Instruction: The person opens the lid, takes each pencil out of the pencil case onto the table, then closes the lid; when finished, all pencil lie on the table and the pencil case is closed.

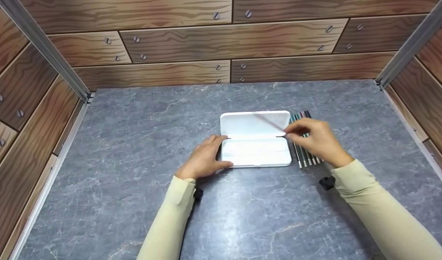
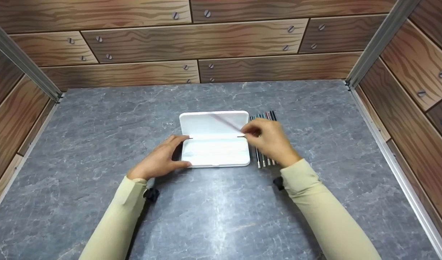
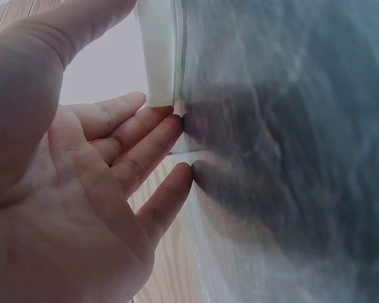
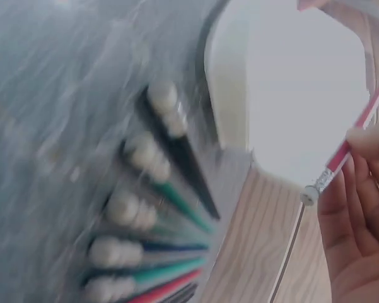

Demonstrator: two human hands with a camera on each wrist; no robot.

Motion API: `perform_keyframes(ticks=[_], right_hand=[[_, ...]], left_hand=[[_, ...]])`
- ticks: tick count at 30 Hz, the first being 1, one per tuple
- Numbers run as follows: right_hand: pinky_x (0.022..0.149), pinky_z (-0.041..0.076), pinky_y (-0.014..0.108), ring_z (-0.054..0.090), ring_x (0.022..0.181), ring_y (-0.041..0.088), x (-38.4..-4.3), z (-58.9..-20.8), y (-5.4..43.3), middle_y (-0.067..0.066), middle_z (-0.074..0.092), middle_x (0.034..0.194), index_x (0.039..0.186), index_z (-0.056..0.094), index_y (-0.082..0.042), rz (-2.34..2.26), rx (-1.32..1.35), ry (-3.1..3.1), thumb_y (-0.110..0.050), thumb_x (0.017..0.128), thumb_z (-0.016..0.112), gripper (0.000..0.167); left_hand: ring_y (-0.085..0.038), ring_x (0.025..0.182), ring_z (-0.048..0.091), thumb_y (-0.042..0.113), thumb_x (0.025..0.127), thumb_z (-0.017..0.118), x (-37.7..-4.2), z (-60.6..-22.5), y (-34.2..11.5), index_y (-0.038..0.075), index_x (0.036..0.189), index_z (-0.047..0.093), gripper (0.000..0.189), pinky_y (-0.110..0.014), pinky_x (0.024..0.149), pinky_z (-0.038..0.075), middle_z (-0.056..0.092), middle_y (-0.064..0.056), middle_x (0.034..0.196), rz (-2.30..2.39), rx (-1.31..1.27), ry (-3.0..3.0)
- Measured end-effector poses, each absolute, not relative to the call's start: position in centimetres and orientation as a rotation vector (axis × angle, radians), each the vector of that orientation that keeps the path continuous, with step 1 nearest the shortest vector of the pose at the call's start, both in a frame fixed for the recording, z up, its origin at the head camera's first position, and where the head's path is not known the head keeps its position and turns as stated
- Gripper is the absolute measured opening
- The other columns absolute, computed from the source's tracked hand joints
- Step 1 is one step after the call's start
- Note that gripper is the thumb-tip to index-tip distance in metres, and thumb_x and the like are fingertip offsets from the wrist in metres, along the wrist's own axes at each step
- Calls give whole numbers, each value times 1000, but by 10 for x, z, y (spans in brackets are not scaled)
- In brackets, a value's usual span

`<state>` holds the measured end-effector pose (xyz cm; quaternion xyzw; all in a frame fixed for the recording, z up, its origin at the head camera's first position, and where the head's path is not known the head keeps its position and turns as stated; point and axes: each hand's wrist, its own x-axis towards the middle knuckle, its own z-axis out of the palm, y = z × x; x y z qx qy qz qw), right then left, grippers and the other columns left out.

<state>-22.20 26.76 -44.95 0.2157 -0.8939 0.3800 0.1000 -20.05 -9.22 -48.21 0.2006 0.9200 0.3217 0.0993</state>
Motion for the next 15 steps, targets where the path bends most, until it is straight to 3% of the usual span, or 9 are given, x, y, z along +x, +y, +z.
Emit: perform_keyframes(ticks=[6,15], right_hand=[[76,53,3,65,80,-14,-221,-446,299,26,83,106,115,84,4,1225,302,-2598,5,95,81,19],[68,49,1,58,73,-19,-217,-462,334,29,82,104,120,82,8,1110,78,-2637,5,92,77,29]], left_hand=[[-38,156,51,38,97,89,-199,-482,-93,11,170,45,89,-59,133,40,55,-18,164,961,586,2720],[-38,154,54,38,98,89,-199,-482,-93,10,168,47,87,-60,130,43,57,-17,161,963,612,2733]])
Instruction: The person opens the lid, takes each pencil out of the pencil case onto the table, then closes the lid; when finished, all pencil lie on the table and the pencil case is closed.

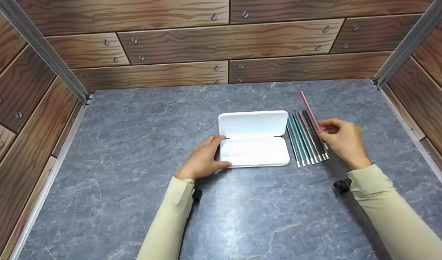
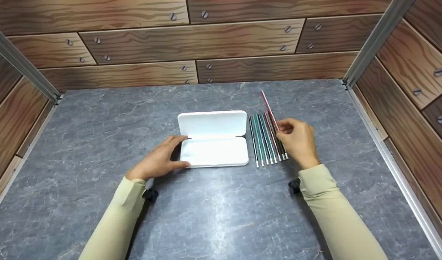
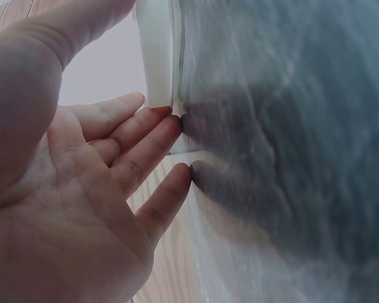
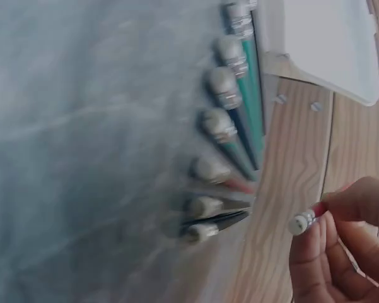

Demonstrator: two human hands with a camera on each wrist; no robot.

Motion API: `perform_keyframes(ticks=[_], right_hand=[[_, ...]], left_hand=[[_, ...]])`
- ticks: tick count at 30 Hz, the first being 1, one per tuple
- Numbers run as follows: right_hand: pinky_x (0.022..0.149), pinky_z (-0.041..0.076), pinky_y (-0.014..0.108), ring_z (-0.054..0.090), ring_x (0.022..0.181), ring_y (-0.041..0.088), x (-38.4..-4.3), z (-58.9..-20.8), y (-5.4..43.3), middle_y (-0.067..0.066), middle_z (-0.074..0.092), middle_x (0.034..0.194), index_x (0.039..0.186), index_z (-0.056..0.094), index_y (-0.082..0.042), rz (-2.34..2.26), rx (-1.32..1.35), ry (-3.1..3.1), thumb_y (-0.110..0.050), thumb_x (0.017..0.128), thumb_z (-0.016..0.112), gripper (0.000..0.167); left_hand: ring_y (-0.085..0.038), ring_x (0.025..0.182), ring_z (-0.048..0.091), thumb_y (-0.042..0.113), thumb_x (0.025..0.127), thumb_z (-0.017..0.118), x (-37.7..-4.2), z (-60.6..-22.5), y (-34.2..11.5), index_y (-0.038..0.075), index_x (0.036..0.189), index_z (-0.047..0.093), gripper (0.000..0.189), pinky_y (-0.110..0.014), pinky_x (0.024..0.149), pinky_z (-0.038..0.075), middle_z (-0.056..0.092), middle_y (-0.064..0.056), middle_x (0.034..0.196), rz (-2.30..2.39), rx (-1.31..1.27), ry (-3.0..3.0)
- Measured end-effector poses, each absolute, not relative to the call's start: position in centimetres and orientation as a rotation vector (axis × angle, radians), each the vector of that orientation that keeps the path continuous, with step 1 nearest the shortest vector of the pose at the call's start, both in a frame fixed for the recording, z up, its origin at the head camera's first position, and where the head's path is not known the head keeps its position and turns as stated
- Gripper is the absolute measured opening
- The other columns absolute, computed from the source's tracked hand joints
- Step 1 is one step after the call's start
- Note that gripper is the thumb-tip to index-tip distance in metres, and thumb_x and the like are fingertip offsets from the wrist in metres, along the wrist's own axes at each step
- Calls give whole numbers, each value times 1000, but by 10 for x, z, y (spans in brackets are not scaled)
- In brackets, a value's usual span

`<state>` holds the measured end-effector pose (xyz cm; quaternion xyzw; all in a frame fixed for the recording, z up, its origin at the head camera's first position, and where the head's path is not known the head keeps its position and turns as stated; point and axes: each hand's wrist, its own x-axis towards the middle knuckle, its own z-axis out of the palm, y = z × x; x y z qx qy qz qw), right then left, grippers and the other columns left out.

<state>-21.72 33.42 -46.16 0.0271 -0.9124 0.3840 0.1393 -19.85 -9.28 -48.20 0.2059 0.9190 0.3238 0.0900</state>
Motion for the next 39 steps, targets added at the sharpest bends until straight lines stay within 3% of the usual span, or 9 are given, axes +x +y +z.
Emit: perform_keyframes(ticks=[5,13,24,31,35,39], right_hand=[[64,42,4,55,68,-18,-216,-468,339,25,83,99,122,84,3,975,24,-2695,1,88,76,35],[63,43,18,61,71,7,-214,-470,343,22,84,99,124,84,0,870,-60,-2821,-1,88,74,38],[74,47,30,67,78,12,-216,-474,345,24,85,106,121,85,1,854,-67,-2888,-5,89,77,33],[74,47,30,67,80,17,-216,-473,346,26,84,108,121,85,1,864,-70,-2909,-3,89,74,34],[77,49,36,73,87,31,-217,-474,347,28,83,110,121,84,3,869,-70,-2916,-3,90,74,33],[84,53,48,74,101,48,-217,-473,348,31,81,114,118,83,5,875,-90,-2928,-5,90,74,31]], left_hand=[[-38,154,54,38,98,89,-199,-484,-93,10,169,47,87,-59,131,42,57,-17,162,962,601,2733],[-38,153,55,38,97,89,-199,-485,-92,9,169,46,89,-58,130,43,57,-18,162,970,591,2725],[-38,152,55,39,97,89,-198,-483,-92,11,168,47,87,-60,129,44,57,-17,161,965,603,2724],[-36,154,53,40,99,88,-199,-484,-92,11,169,47,86,-61,129,43,56,-16,162,947,606,2727],[-37,154,53,39,98,88,-199,-483,-92,11,169,46,87,-61,129,43,56,-17,162,941,600,2728],[-37,155,52,40,98,88,-200,-481,-92,12,169,46,87,-62,129,42,56,-16,163,939,592,2731]])
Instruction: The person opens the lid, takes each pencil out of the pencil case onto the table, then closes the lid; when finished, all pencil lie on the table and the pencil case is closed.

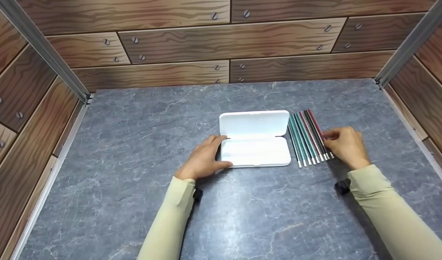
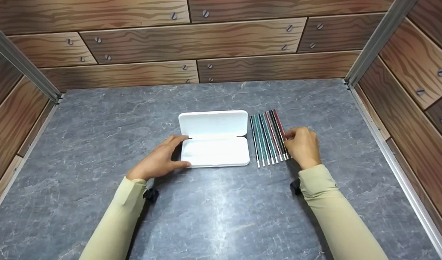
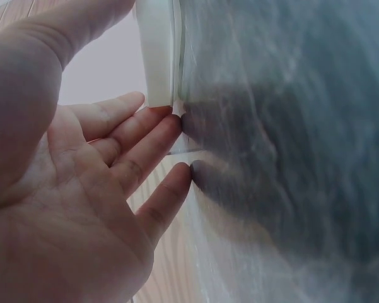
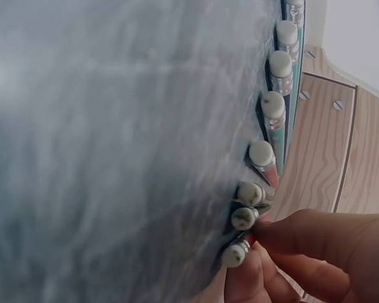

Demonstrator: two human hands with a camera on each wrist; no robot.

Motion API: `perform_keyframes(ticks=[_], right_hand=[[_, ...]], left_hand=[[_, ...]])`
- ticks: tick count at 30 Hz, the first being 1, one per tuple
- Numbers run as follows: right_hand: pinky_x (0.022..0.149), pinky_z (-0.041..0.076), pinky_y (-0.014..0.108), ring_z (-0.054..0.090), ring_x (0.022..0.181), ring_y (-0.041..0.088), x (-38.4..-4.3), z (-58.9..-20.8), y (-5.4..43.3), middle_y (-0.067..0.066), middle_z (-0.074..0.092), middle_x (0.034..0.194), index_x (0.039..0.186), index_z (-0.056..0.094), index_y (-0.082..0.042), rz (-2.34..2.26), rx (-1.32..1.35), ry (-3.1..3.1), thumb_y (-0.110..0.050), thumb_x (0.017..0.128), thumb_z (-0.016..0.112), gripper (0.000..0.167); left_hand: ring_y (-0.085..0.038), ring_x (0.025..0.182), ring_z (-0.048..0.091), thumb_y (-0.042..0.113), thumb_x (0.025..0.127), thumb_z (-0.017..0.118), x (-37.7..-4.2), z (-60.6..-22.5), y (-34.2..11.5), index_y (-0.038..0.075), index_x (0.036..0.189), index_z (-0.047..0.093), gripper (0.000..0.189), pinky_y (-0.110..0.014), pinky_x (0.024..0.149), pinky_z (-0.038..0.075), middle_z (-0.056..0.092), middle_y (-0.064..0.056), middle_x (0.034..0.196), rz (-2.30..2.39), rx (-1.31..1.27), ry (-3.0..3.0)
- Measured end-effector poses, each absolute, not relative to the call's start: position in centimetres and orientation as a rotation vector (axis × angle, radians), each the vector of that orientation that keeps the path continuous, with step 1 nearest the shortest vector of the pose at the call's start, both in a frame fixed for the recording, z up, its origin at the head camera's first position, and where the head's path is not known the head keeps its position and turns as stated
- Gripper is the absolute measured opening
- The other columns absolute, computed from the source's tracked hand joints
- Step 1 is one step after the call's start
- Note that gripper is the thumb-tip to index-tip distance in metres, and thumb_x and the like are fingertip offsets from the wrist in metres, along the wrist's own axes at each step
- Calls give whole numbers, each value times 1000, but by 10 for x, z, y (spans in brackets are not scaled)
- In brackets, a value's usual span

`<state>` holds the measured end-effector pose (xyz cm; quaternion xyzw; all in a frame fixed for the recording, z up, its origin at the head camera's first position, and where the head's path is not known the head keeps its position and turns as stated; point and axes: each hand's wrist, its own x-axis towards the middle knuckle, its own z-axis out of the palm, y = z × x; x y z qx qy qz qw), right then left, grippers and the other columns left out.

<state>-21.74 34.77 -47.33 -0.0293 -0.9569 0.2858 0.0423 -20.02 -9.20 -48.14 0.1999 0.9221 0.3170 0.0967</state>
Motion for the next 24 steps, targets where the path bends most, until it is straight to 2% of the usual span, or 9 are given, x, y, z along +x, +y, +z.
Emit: perform_keyframes(ticks=[5,9,12,15,18,21,24], right_hand=[[94,54,65,72,107,57,-217,-470,345,34,80,115,113,83,8,866,-109,-2932,-7,91,75,28],[95,55,66,75,108,56,-216,-461,330,31,81,114,114,85,5,847,-75,-2894,-11,94,76,27],[92,59,59,79,105,48,-216,-451,308,26,84,114,116,86,1,861,56,-2872,-11,96,78,24],[88,62,40,79,100,40,-217,-444,282,24,84,114,117,85,0,961,247,-2899,-7,96,81,23],[85,58,22,78,98,29,-219,-443,258,21,85,111,114,86,1,1051,460,-2941,-4,94,83,21],[85,59,20,78,97,23,-221,-446,242,16,86,106,111,86,0,1060,620,-2992,-1,94,83,18],[86,61,29,78,95,22,-223,-449,233,12,87,102,107,87,-1,1004,714,-3031,-1,94,83,14]], left_hand=[[-38,156,52,39,98,89,-200,-482,-93,11,169,46,88,-62,129,42,56,-17,163,941,597,2729],[-38,155,52,39,98,89,-201,-482,-93,10,169,47,88,-62,129,43,56,-18,162,935,607,2732],[-38,154,53,38,98,89,-201,-481,-94,10,169,47,87,-62,128,43,56,-18,162,936,606,2735],[-37,154,53,38,98,89,-200,-480,-95,11,169,47,86,-63,127,43,56,-17,162,952,601,2733],[-37,155,53,38,98,89,-200,-480,-95,11,168,48,86,-63,128,43,56,-16,162,965,601,2731],[-37,155,53,38,97,89,-199,-481,-94,11,168,48,87,-62,129,42,56,-16,163,968,603,2731],[-37,154,54,38,97,90,-199,-481,-94,11,168,48,87,-61,129,43,57,-16,162,974,607,2726]])
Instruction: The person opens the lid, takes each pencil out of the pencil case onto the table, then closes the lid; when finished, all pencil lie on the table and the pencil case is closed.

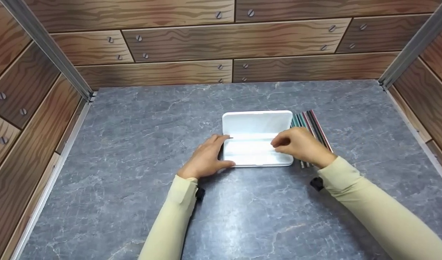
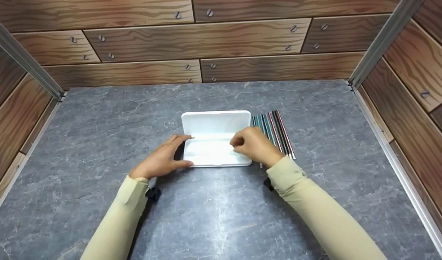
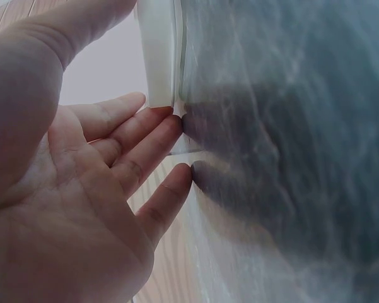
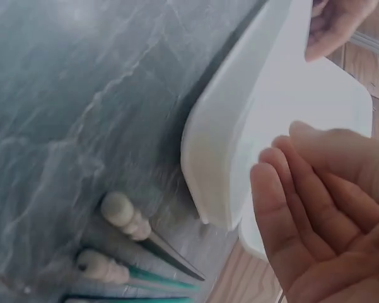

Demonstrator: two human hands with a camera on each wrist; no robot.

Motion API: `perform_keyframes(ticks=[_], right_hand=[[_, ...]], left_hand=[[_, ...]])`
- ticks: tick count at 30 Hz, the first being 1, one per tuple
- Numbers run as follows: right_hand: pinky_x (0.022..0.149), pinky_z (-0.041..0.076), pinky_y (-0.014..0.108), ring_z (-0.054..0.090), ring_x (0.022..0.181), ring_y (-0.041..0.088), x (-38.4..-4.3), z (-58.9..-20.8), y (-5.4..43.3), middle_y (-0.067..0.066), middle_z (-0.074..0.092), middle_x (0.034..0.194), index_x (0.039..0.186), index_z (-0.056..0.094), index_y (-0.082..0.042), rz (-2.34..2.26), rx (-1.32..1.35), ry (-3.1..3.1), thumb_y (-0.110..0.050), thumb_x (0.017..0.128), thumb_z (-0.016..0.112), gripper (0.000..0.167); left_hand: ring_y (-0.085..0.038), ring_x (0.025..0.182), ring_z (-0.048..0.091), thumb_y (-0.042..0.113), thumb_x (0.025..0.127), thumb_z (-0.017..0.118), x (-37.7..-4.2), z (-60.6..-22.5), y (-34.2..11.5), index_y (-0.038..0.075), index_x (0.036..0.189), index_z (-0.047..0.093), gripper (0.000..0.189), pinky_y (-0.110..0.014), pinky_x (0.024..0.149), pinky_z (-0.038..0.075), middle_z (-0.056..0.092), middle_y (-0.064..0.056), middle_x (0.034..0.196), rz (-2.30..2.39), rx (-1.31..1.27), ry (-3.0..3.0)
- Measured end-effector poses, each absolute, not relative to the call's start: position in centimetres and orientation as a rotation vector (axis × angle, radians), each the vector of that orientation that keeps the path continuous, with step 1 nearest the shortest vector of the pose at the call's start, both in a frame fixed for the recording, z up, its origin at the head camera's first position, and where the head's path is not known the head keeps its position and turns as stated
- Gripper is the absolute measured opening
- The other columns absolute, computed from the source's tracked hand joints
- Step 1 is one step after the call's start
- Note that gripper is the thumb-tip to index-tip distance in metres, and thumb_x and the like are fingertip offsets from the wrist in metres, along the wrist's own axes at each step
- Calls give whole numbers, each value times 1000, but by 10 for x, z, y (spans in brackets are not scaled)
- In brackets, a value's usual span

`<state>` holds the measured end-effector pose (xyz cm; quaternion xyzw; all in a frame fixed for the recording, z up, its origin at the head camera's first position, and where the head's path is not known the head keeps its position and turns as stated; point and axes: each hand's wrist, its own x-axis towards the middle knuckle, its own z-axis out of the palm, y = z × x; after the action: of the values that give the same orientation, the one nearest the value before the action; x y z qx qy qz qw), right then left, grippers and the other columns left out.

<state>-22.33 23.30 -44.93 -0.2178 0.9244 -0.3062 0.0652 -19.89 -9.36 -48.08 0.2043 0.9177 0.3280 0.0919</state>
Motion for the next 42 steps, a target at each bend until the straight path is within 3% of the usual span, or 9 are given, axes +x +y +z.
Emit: perform_keyframes(ticks=[4,11,21,29,35,42], right_hand=[[87,62,35,79,96,24,-226,-453,230,11,87,101,106,88,-3,-876,-680,2746,0,94,82,13],[89,60,33,77,99,22,-232,-454,229,11,87,104,106,88,-4,-863,-686,2688,-1,97,81,12],[93,61,39,73,101,21,-239,-451,226,13,84,108,112,84,-1,-759,-841,2552,0,103,73,14],[88,56,37,66,94,16,-241,-450,225,9,79,101,109,81,-2,-719,-844,2539,0,103,71,12],[85,56,30,66,90,12,-243,-454,228,9,81,98,105,82,-3,-811,-804,2561,-1,101,77,7],[82,56,21,69,91,9,-242,-457,238,11,84,105,107,85,-6,-1008,-724,2559,-5,101,81,7]], left_hand=[[-37,152,55,37,97,90,-200,-481,-92,12,168,48,86,-60,128,44,57,-16,161,977,608,2718],[-37,152,55,38,97,90,-201,-482,-93,11,168,48,86,-60,128,44,57,-16,161,971,598,2724],[-37,154,53,37,97,90,-200,-484,-93,10,168,47,87,-59,130,43,56,-17,162,975,593,2725],[-38,154,53,36,97,89,-200,-483,-93,10,168,48,86,-60,130,42,56,-17,161,976,613,2727],[-37,153,54,37,97,90,-201,-482,-93,10,168,48,86,-60,130,42,57,-17,161,972,602,2726],[-38,156,52,38,98,88,-202,-482,-93,11,169,47,87,-61,131,40,55,-17,163,953,596,2723]])
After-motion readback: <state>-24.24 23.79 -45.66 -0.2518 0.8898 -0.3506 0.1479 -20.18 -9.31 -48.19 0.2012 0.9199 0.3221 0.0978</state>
